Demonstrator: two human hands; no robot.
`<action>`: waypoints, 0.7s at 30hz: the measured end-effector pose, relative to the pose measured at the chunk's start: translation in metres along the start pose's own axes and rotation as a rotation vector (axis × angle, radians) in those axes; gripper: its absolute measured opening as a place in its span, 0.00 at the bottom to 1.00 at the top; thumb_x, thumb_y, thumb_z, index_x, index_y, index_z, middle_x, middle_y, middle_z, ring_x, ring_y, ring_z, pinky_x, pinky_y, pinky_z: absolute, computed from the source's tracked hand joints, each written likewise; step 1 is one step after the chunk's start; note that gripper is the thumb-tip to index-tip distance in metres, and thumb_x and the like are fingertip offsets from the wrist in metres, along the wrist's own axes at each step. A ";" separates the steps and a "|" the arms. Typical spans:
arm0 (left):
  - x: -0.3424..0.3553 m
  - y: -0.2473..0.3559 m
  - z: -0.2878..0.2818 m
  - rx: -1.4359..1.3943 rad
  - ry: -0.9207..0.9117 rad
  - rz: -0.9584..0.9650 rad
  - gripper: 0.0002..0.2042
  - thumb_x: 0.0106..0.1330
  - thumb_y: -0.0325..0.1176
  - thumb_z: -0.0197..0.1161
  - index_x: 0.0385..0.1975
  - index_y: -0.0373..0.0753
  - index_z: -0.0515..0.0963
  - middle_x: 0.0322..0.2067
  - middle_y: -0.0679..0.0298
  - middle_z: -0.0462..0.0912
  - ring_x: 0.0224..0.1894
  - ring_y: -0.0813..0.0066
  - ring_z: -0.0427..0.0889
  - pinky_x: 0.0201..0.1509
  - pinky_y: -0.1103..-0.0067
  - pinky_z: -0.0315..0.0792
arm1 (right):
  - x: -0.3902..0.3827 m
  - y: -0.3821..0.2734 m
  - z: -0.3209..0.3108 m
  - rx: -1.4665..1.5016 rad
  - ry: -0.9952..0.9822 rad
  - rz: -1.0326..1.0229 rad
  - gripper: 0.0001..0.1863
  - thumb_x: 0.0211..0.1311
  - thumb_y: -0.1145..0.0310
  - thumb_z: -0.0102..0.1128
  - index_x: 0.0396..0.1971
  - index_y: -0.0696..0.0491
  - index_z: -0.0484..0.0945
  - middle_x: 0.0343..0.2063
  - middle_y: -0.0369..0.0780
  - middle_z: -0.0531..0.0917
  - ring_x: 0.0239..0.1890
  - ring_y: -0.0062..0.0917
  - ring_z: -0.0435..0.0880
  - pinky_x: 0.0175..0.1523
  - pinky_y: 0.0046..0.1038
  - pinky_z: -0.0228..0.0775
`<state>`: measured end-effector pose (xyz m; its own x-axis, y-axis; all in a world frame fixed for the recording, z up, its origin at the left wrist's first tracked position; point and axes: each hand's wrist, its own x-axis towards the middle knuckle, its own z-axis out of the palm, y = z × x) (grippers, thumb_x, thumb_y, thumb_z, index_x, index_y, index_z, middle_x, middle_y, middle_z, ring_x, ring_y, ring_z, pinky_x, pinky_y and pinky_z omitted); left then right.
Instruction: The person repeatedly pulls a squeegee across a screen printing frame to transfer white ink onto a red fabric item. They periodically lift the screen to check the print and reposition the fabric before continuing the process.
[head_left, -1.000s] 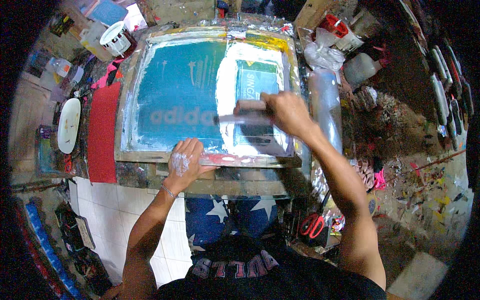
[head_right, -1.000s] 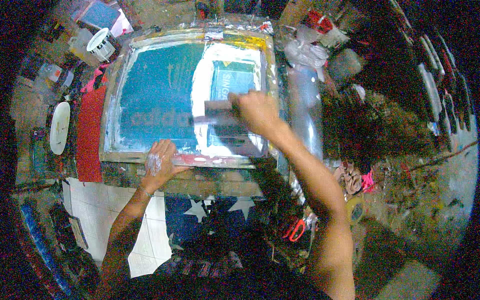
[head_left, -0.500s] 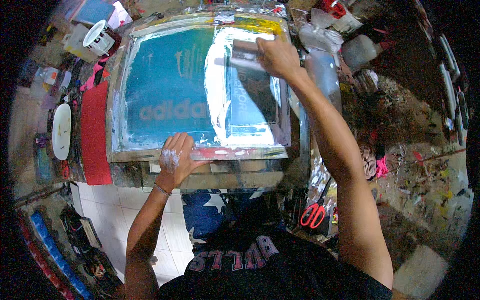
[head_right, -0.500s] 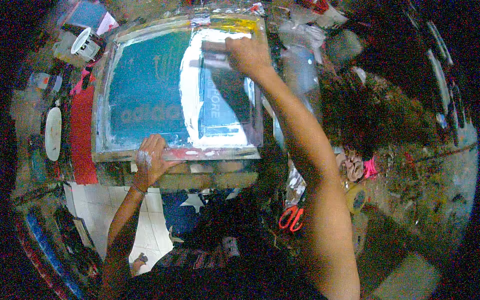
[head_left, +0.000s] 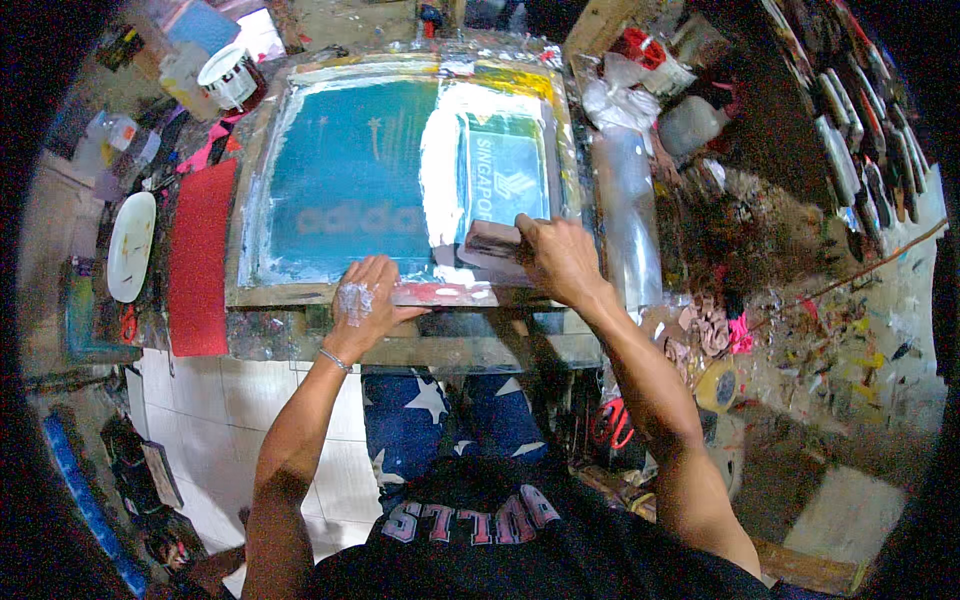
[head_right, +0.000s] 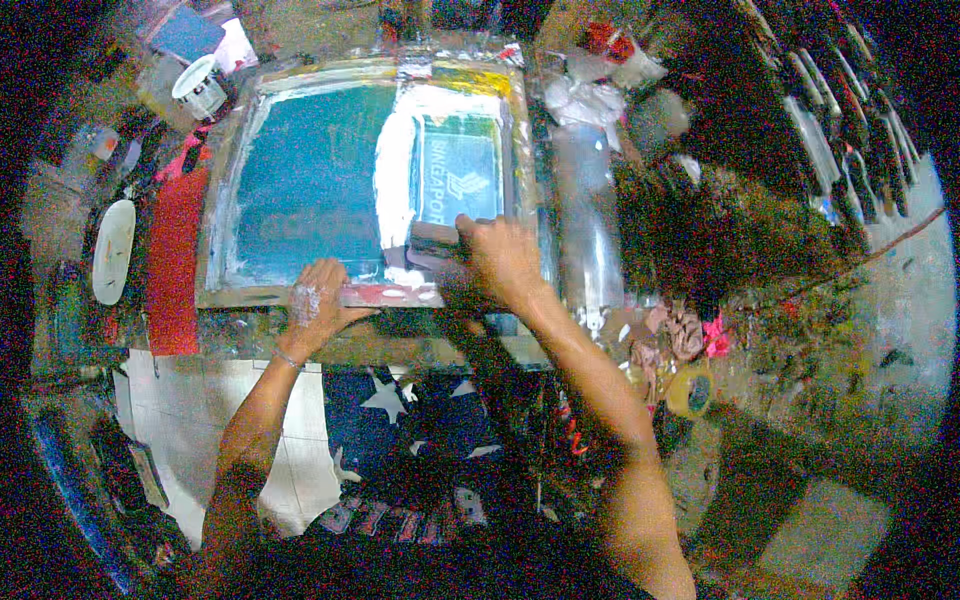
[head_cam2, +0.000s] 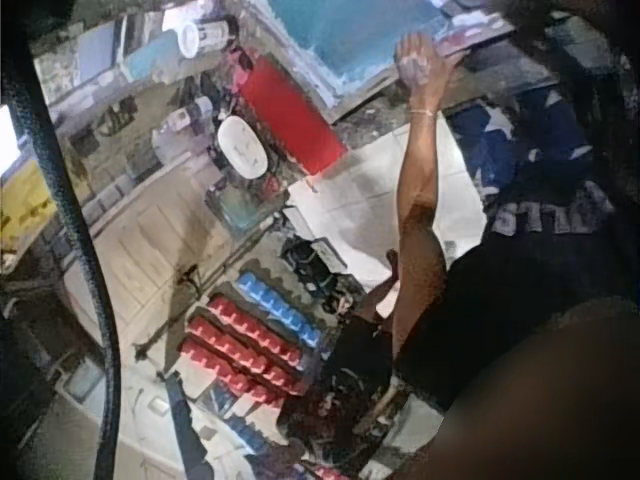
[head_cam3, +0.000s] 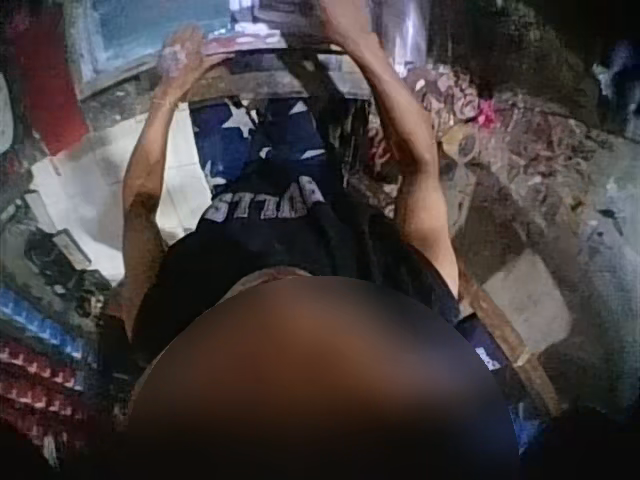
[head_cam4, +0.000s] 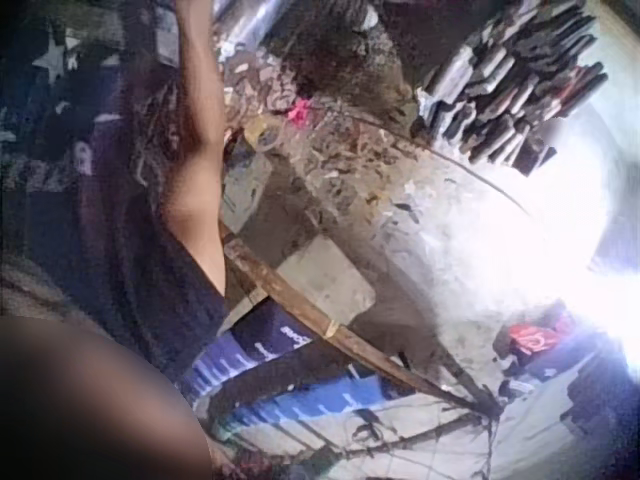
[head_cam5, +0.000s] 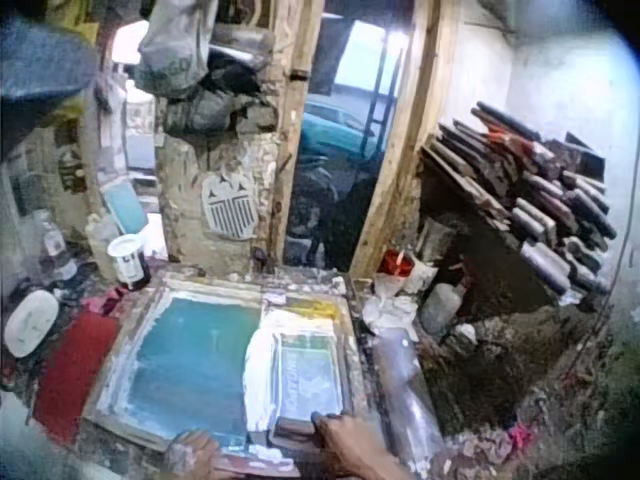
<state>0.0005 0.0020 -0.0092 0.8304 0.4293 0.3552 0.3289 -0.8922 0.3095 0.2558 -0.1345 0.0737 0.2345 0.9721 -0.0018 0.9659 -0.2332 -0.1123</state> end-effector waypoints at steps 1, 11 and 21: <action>0.000 -0.001 0.001 -0.006 0.019 0.010 0.29 0.35 0.48 0.81 0.30 0.36 0.73 0.31 0.55 0.74 0.37 0.53 0.75 0.42 0.64 0.70 | 0.009 0.005 -0.002 -0.021 -0.029 0.020 0.08 0.58 0.66 0.59 0.36 0.50 0.78 0.24 0.49 0.84 0.30 0.46 0.85 0.33 0.49 0.76; -0.005 -0.006 0.000 0.042 -0.098 -0.001 0.31 0.38 0.51 0.78 0.35 0.35 0.73 0.38 0.53 0.77 0.44 0.54 0.77 0.48 0.63 0.71 | 0.224 0.085 -0.005 -0.132 0.209 -0.095 0.19 0.53 0.58 0.68 0.43 0.50 0.78 0.36 0.50 0.85 0.42 0.48 0.84 0.44 0.50 0.76; -0.001 -0.003 -0.002 0.052 -0.076 0.018 0.29 0.40 0.50 0.77 0.33 0.36 0.72 0.35 0.56 0.74 0.42 0.58 0.75 0.47 0.68 0.70 | 0.179 0.046 0.004 -0.063 -0.094 -0.273 0.20 0.52 0.62 0.66 0.45 0.50 0.78 0.37 0.49 0.85 0.40 0.47 0.85 0.45 0.48 0.78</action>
<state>-0.0020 0.0046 -0.0087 0.8675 0.4029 0.2917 0.3347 -0.9066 0.2569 0.3413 0.0288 0.0644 -0.0430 0.9965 -0.0722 0.9975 0.0388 -0.0589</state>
